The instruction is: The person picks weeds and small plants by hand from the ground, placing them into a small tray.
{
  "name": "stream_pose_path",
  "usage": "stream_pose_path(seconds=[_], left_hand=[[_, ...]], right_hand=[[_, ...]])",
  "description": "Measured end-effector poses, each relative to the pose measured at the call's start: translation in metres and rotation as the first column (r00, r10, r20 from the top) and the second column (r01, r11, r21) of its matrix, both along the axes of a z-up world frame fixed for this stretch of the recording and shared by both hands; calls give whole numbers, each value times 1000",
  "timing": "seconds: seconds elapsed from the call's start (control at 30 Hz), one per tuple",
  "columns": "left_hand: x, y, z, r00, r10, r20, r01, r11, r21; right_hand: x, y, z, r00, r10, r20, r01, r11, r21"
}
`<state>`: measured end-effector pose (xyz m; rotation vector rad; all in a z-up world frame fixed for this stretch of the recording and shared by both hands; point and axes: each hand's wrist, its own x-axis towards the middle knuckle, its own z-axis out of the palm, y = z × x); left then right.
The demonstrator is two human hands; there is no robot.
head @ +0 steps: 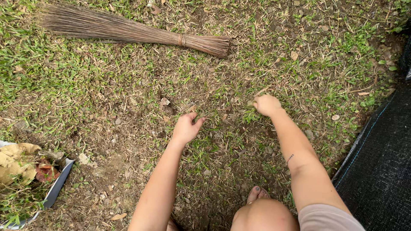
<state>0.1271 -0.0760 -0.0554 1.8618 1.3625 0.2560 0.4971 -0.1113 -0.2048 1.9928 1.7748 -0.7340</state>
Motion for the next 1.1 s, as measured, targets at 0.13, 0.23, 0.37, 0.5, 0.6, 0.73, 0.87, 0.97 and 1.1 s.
stream_pose_path(seconds=[0.13, 0.23, 0.37, 0.5, 0.6, 0.73, 0.87, 0.97, 1.1], left_hand=[[-4, 0, -1, 999, 4, -44, -5, 1000, -21], [-2, 1, 2, 999, -1, -51, -1, 999, -33], [8, 1, 3, 1000, 5, -19, -6, 998, -65], [18, -2, -1, 999, -30, -41, 27, 997, -71], [22, -3, -6, 997, -41, -62, 36, 996, -81], [19, -5, -8, 999, -15, -41, 11, 995, -97], [11, -5, -5, 1000, 24, -18, -26, 997, -79], [6, -5, -8, 997, 35, -71, -42, 994, -105], [-3, -6, -20, 998, 19, -62, -24, 997, -74]], right_hand=[[46, -13, -9, 856, -428, -290, 460, 887, 48], [79, -23, 17, 663, -499, -558, 722, 624, 300], [100, -24, 46, 701, -660, -269, 712, 632, 306], [72, -15, 25, 850, -509, -137, 526, 803, 281], [35, -4, 23, 933, -349, 84, 350, 937, 4], [-8, 0, 42, 910, -386, 151, 408, 898, -166], [-4, -8, 4, 947, -306, 95, 312, 949, -56], [13, -19, -26, 972, -236, 23, 232, 966, 111], [10, -26, -28, 928, -360, -94, 370, 917, 146]])
